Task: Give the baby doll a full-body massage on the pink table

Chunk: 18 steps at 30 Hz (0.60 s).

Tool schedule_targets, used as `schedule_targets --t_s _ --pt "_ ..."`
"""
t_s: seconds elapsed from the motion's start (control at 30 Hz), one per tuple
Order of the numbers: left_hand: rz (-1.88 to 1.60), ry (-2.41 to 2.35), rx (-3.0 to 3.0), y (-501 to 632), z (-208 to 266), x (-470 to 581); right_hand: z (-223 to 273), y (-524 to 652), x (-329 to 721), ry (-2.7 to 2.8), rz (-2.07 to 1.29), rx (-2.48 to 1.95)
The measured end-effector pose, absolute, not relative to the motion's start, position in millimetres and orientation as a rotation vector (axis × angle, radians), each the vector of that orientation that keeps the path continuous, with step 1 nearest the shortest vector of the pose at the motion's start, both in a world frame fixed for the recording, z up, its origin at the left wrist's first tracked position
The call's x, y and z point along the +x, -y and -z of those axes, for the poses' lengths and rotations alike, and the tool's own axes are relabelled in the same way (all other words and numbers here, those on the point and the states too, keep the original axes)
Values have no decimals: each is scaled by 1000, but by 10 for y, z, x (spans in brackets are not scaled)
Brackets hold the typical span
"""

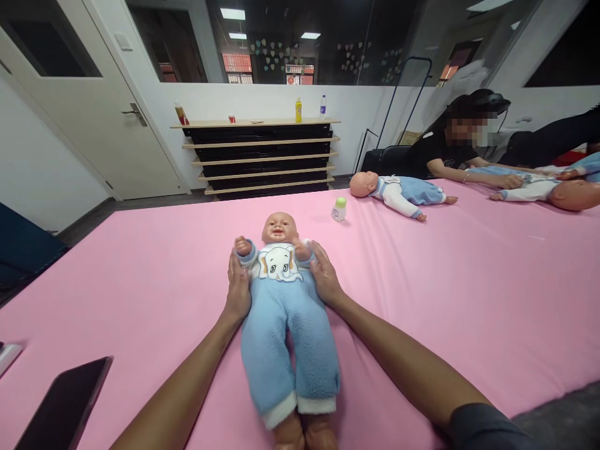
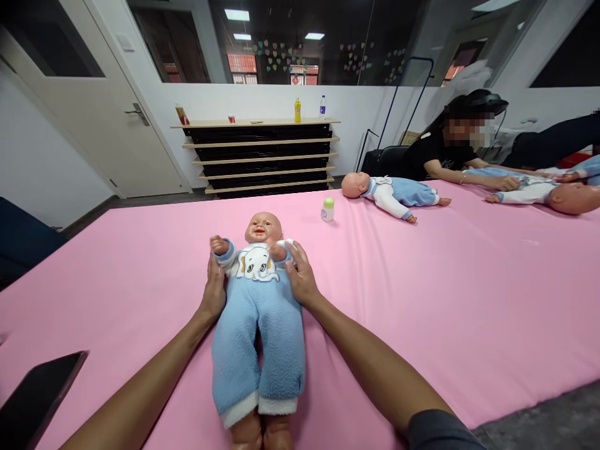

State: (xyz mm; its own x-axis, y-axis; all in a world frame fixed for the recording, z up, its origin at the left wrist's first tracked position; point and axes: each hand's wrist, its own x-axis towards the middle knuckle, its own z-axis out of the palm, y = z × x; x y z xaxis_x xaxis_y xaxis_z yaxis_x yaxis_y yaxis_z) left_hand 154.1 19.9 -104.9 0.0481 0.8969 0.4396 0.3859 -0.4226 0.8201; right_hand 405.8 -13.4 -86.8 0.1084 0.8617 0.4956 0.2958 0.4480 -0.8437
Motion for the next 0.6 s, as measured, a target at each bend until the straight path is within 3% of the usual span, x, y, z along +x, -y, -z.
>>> schedule_targets --t_s 0.27,0.47,0.6 --pt "-1063 -1350 2062 -185 1028 1584 852 161 3976 1594 -611 -1140" --pt "-1140 -1302 2031 -162 1015 1600 861 163 3979 1590 -566 -1130" --pt "-1405 -1291 1681 -182 1007 1593 833 167 4017 1448 -478 -1101"
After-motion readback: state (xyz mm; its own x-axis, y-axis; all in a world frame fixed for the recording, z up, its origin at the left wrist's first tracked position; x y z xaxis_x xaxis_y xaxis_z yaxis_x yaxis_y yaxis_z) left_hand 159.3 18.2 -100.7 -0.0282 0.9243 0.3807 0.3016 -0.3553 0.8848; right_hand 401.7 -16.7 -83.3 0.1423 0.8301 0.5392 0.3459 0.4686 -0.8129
